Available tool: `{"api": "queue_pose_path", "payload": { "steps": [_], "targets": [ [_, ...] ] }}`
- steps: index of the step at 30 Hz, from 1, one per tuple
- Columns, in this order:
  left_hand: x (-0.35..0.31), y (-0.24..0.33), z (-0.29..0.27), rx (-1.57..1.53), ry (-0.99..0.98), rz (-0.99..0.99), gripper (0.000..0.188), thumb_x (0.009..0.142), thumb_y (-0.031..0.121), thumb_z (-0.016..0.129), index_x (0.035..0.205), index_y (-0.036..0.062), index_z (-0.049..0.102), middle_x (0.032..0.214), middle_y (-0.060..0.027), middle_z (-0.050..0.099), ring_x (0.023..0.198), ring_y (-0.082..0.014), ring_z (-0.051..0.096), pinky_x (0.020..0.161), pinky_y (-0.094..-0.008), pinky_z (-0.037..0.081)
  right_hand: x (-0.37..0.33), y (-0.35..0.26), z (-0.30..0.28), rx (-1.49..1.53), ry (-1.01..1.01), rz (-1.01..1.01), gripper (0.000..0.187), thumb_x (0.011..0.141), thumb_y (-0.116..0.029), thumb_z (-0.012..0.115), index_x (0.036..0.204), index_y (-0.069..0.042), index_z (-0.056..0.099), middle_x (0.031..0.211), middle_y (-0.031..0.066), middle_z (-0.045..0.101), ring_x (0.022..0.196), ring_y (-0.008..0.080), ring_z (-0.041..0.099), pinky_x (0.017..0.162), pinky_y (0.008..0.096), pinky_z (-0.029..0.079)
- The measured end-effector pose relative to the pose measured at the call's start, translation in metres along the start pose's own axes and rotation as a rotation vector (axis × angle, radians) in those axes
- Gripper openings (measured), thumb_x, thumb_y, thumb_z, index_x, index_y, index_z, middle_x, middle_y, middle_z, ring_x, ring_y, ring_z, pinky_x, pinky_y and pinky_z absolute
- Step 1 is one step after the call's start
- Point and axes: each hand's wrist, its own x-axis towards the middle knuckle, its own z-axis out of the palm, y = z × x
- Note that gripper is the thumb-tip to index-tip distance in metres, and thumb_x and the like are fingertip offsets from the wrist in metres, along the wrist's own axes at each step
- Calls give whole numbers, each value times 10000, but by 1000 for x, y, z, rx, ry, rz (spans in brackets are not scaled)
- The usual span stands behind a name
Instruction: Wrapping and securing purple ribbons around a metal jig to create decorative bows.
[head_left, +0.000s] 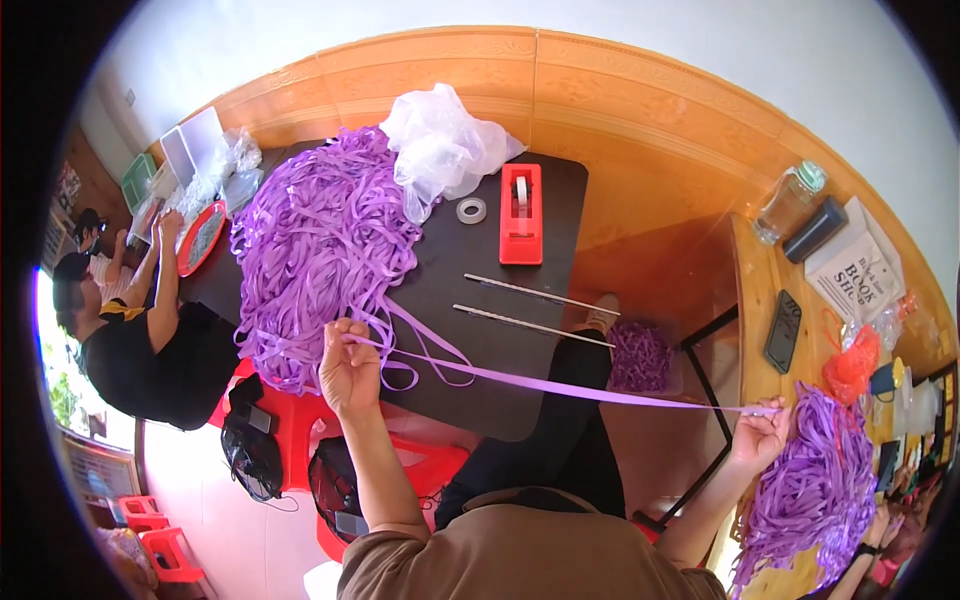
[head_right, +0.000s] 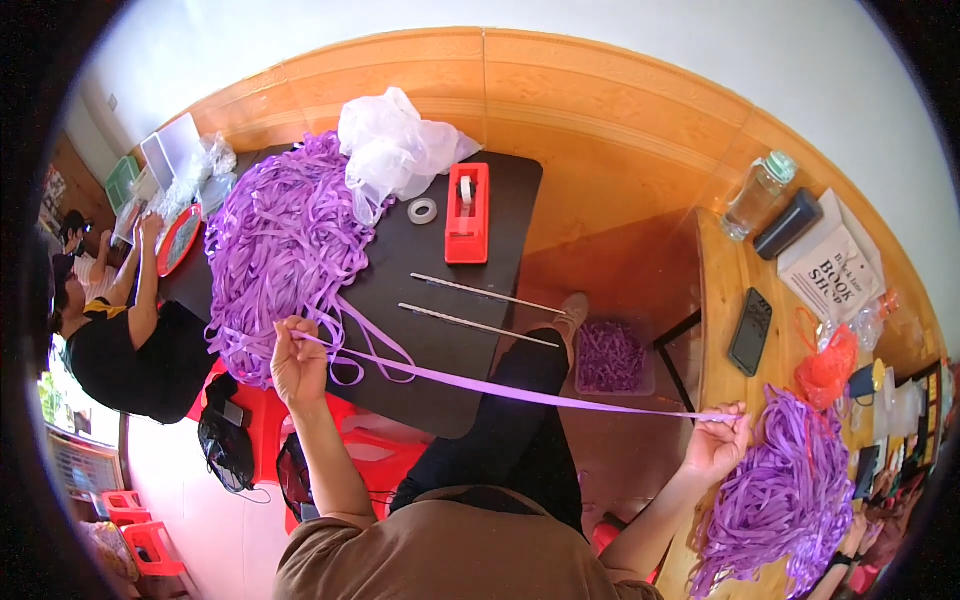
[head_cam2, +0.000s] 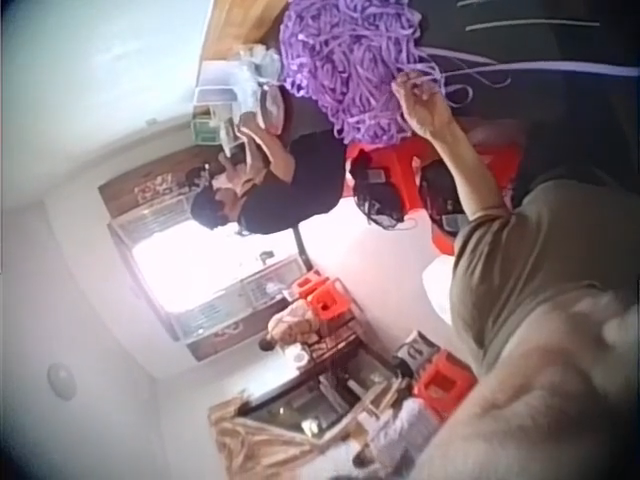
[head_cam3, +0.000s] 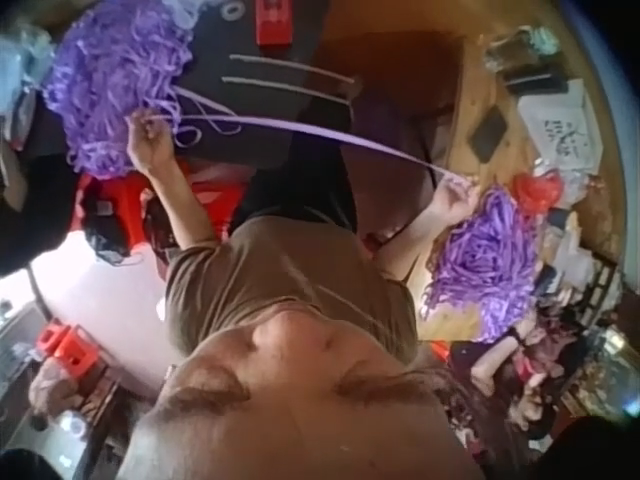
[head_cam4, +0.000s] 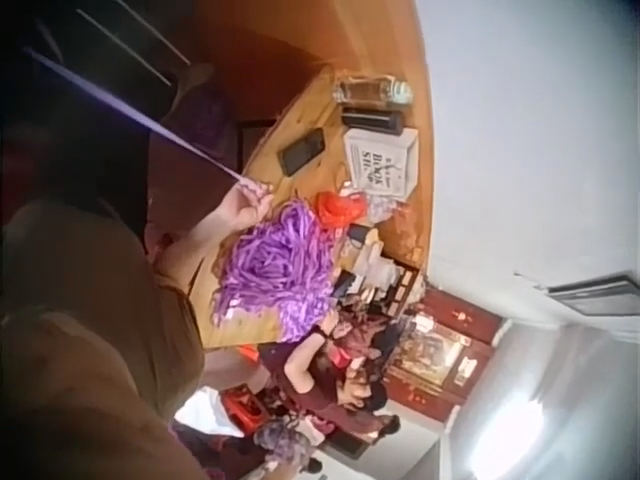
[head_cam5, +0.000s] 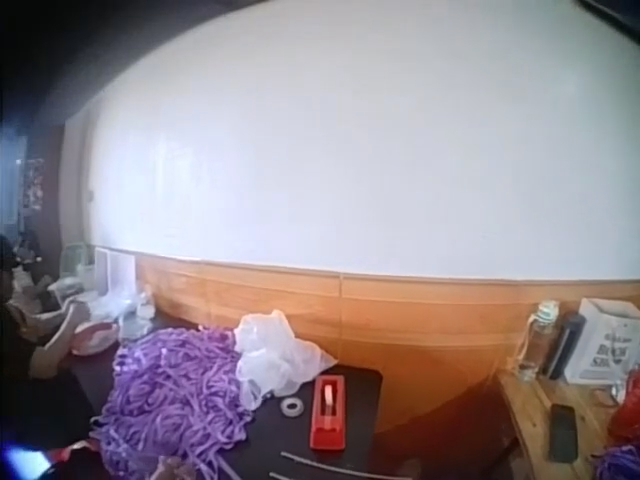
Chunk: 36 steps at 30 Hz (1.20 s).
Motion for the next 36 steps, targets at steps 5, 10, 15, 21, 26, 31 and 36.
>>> {"api": "queue_pose_path", "payload": {
  "steps": [5,10,15,21,26,31,36],
  "targets": [
    [0,-1,3,-40,81,-27,149,946,70,493,1004,-55,549,979,-134,614,888,-266,589,509,-217,431,-1,0,1,10,-28,28,192,886,-115,571,1023,21,566,921,97,605,858,188,553,748,332,448],
    [-1,-3,9,-78,171,-6,173,948,82,492,1020,-63,554,986,-152,634,871,-281,616,494,-225,441,-2,0,2,-4,38,12,199,893,-131,565,1037,6,550,901,70,572,830,168,521,740,318,425],
    [1,-3,3,-54,100,-19,150,951,104,504,966,-36,557,910,-132,619,819,-249,601,472,-215,430,0,0,-1,-47,181,-15,191,908,-146,560,1032,0,557,880,56,568,792,148,513,720,293,425],
    [2,-1,-2,21,213,5,143,943,125,535,902,-11,547,836,-108,590,775,-218,581,458,-201,429,1,1,-2,-77,243,2,203,912,-158,569,1016,15,585,849,62,613,782,152,556,711,284,448],
    [3,3,-10,104,184,-17,162,944,119,526,1027,-15,563,919,-128,621,854,-235,609,494,-215,480,2,3,-9,-40,212,33,193,916,-150,561,1014,12,594,935,77,651,857,163,595,741,296,462],
    [3,-2,6,473,177,50,269,918,69,545,1176,-5,551,1012,-130,643,878,-241,639,591,-221,518,2,11,-8,-69,161,38,174,905,-142,582,1009,-4,596,978,74,665,872,173,602,744,312,469],
    [-7,-29,30,1772,236,861,262,844,1,604,1104,12,633,1032,-74,654,872,-176,609,648,-223,450,-4,19,8,-57,68,79,148,914,-131,570,999,-16,603,990,76,658,881,178,596,757,311,460]
  ]
}}
